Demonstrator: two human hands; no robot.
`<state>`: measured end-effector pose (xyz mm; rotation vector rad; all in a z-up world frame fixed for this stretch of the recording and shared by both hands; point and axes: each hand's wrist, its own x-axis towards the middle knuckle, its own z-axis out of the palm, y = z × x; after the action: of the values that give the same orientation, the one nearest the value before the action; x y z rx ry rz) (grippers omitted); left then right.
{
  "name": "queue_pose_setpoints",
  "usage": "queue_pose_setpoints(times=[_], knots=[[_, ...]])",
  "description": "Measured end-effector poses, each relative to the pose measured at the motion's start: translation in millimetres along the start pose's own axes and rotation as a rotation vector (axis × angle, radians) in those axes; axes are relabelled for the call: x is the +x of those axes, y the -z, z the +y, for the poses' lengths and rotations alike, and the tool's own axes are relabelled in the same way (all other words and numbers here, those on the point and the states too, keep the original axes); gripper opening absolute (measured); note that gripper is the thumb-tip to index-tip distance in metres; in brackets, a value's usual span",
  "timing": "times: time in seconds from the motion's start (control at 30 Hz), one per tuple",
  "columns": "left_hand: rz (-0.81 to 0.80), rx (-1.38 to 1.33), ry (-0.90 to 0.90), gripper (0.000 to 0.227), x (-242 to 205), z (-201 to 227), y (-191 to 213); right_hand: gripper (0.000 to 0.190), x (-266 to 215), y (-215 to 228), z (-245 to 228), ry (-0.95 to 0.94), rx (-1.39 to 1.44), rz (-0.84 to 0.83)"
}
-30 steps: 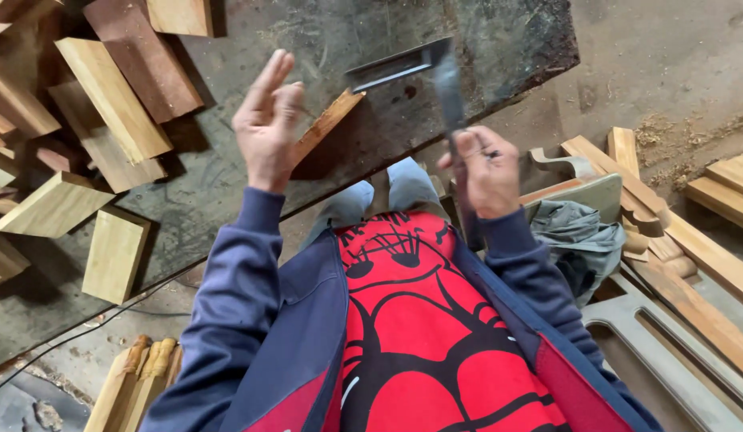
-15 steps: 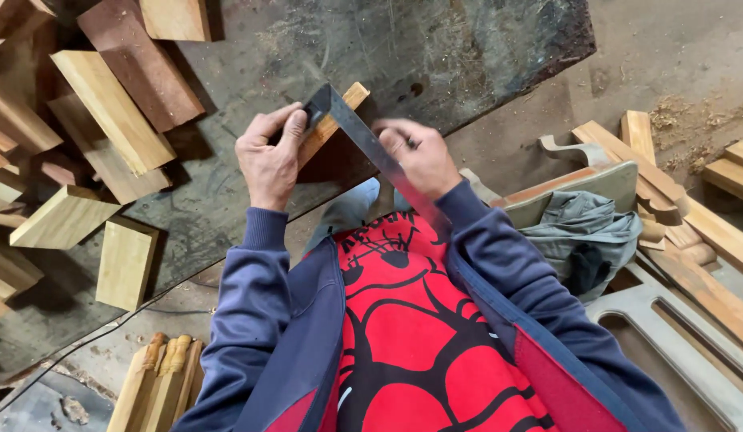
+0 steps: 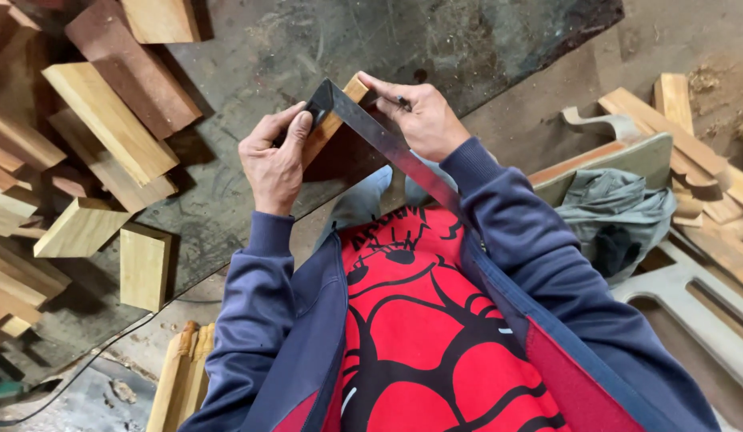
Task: The person uses a metal square ruler and a black marker to measure and mark lines on a small wooden block. They repeatedly reposition the ruler to draw straight lines along the edges and across the face of the wood.
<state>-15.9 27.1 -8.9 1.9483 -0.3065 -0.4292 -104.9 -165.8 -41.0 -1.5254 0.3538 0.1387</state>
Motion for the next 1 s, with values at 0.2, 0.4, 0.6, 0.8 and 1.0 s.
queue_pose_setpoints(times=[0.2, 0.4, 0.6, 0.8, 1.0], knots=[[0.004, 0.013, 0.006, 0.017, -0.8, -1.4, -0.8, 0.033, -0.5, 2.1, -5.5, -0.017, -0.005, -0.001], [-0.032, 0.005, 0.035, 0.016, -0.4, -1.9, 2.2, 0.033, -1.2, 0.7, -3.4, 0.019, -0.041, 0.025], [-0.031, 0.062, 0.02, 0.017, -1.0, 1.9, 2.4, 0.033, -0.3, 1.6, -4.4, 0.025, -0.046, 0.024], [-0.033, 0.041, 0.03, 0.016, -0.9, 2.9, 2.1, 0.033, 0.1, 1.4, -3.8, 0.042, -0.035, 0.02], [-0.016, 0.037, 0.033, 0.015, -1.3, 6.9, 0.7, 0.033, -0.9, 1.9, -11.0, 0.008, -0.058, 0.026]])
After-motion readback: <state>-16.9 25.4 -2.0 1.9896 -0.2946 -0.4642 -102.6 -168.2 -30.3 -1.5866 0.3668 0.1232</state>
